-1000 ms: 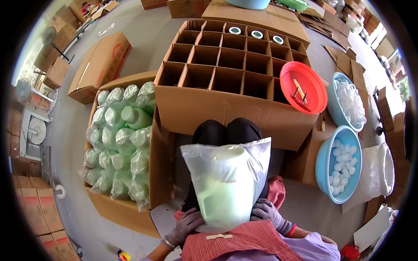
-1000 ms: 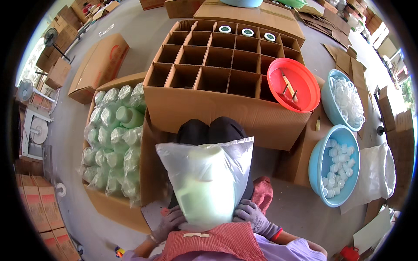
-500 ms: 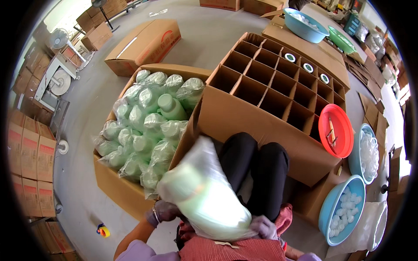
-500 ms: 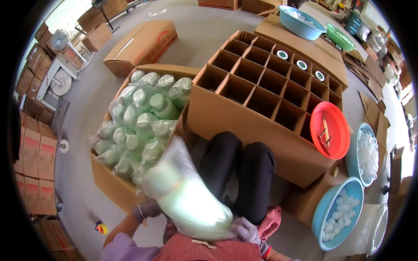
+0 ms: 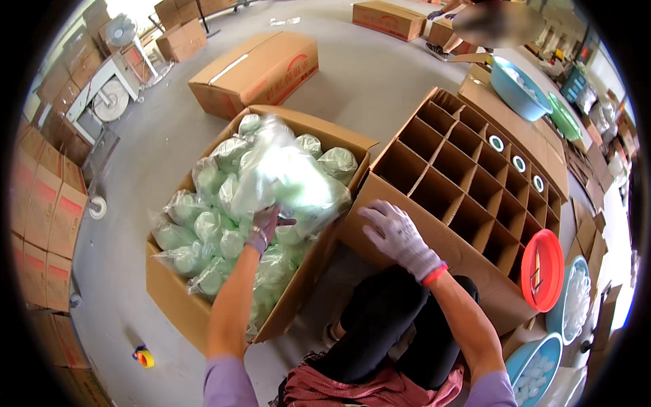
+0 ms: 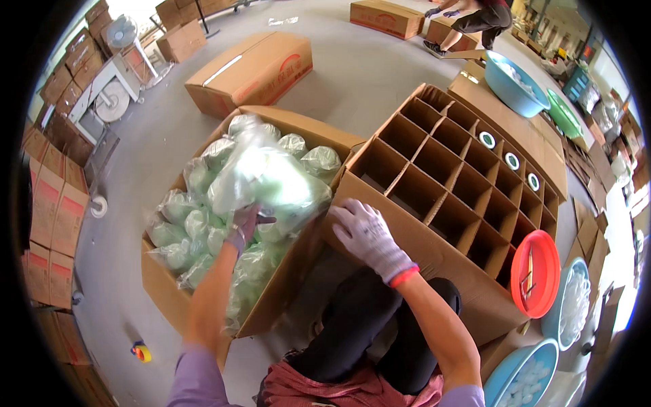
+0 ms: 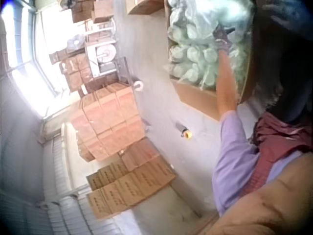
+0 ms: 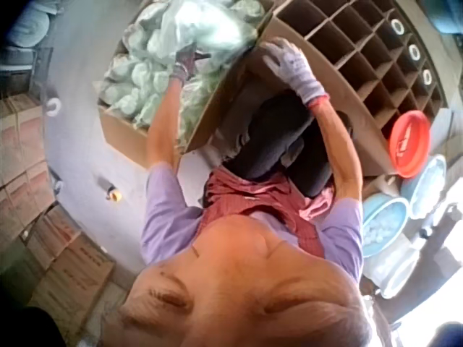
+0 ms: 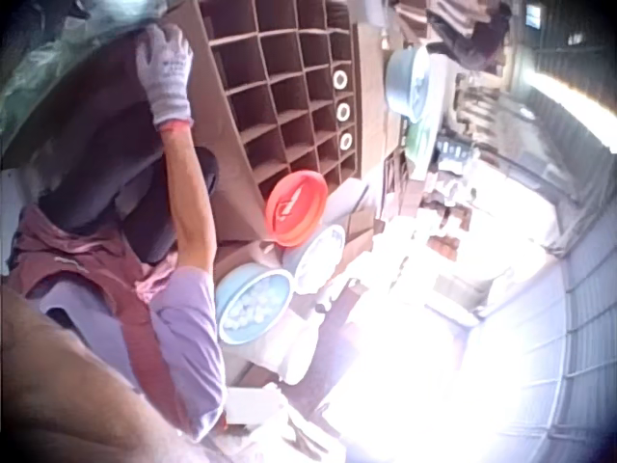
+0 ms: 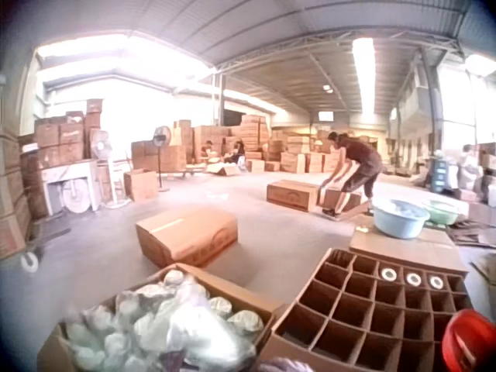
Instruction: The person assembles light green kettles by inserting a black filter and a white stopper into the opening, then placing the completed units into a cardboard box. The person repeats this process for multiple kettles.
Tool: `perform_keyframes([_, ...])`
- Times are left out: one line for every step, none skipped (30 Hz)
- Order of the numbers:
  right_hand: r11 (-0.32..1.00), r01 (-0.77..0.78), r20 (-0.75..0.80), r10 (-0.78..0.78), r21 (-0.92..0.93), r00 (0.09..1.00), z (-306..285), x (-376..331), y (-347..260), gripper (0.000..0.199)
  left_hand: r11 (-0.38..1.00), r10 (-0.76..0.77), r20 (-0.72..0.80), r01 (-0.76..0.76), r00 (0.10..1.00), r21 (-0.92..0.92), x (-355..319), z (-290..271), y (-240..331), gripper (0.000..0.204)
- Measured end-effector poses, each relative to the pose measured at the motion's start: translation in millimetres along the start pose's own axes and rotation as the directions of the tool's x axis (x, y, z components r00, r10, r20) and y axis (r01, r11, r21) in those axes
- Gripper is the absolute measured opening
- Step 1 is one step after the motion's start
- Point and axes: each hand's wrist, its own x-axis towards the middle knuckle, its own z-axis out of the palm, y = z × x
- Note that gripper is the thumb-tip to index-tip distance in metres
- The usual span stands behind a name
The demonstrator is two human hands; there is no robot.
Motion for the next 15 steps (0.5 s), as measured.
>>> perform_keyframes([1.0, -0.013, 0.032, 0.012, 0.015, 0.999, -3, -7, -1, 0.031, 0.945, 0.098, 0.084, -0.119, 0.992, 0.305, 24, -17, -18, 0.021])
perform_keyframes([0.999, -0.036, 0.059, 0.035, 0.023, 0.998, -8, -16, -4, 0.033, 0.911, 0.066, 0.115, -0.107, 0.991, 0.399, 39, -18, -28, 0.022])
perform_keyframes([0.999, -0.032, 0.081, 0.028, 0.044, 0.996, -12, -23, -9, 0.033, 0.865, 0.035, 0.146, -0.103, 0.989, 0.49, 54, -18, -33, 0.023])
perform_keyframes([0.998, -0.029, 0.103, 0.022, 0.064, 0.994, -18, -32, -16, 0.033, 0.915, -0.096, 0.099, 0.049, 0.991, 0.401, 66, -13, -41, 0.023])
perform_keyframes([0.996, -0.028, 0.117, 0.018, 0.085, 0.993, -24, -40, -24, 0.033, 0.932, -0.226, 0.069, 0.196, 0.972, 0.304, 77, -7, -46, 0.022])
perform_keyframes([0.996, -0.017, 0.175, 0.002, 0.083, 0.985, -31, -42, -41, 0.033, 0.823, -0.17, 0.066, 0.105, 0.983, 0.558, 90, -15, -68, 0.025])
perform_keyframes([0.997, -0.023, 0.23, 0.006, 0.071, 0.973, -38, -49, -55, 0.033, 0.713, -0.085, 0.166, -0.057, 0.983, 0.699, 99, -10, -83, 0.025])
perform_keyframes([0.998, -0.035, 0.258, 0.023, 0.045, 0.966, -41, -57, -64, 0.034, 0.563, -0.023, 0.279, -0.219, 0.96, 0.797, 104, 0, -95, 0.025])
perform_keyframes([0.999, -0.032, 0.282, 0.022, 0.032, 0.959, -40, -62, -69, 0.034, 0.372, 0.017, 0.385, -0.363, 0.923, 0.854, 109, 0, -109, 0.025])
perform_keyframes([0.967, 0.221, 0.193, -0.243, 0.127, 0.951, -19, -38, -87, 0.033, 0.115, 0.582, 0.11, -0.215, 0.806, 0.97, 109, -145, -173, 0.028])
perform_keyframes([0.991, 0.137, 0.191, -0.135, 0.0, 0.972, -16, -53, -74, 0.033, 0.26, 0.343, 0.203, -0.3, 0.917, 0.918, 120, -66, -172, 0.029])
perform_keyframes([0.992, 0.063, 0.153, -0.045, -0.113, 0.987, -21, -70, -67, 0.032, 0.354, 0.078, 0.335, -0.34, 0.939, 0.871, 119, -3, -135, 0.03])
perform_keyframes([0.982, 0.034, 0.106, -0.014, -0.184, 0.994, -25, -78, -64, 0.031, 0.382, -0.167, 0.41, -0.325, 0.897, 0.865, 102, 22, -73, 0.031])
perform_keyframes([0.986, 0.052, 0.036, -0.047, -0.159, 0.998, -20, -76, -62, 0.032, 0.586, -0.195, 0.442, -0.258, 0.875, 0.768, 109, -1, -48, 0.023])
perform_keyframes([0.989, 0.05, 0.017, -0.048, -0.137, 0.999, -19, -77, -60, 0.032, 0.693, -0.177, 0.387, -0.164, 0.905, 0.702, 112, -15, -23, 0.019])
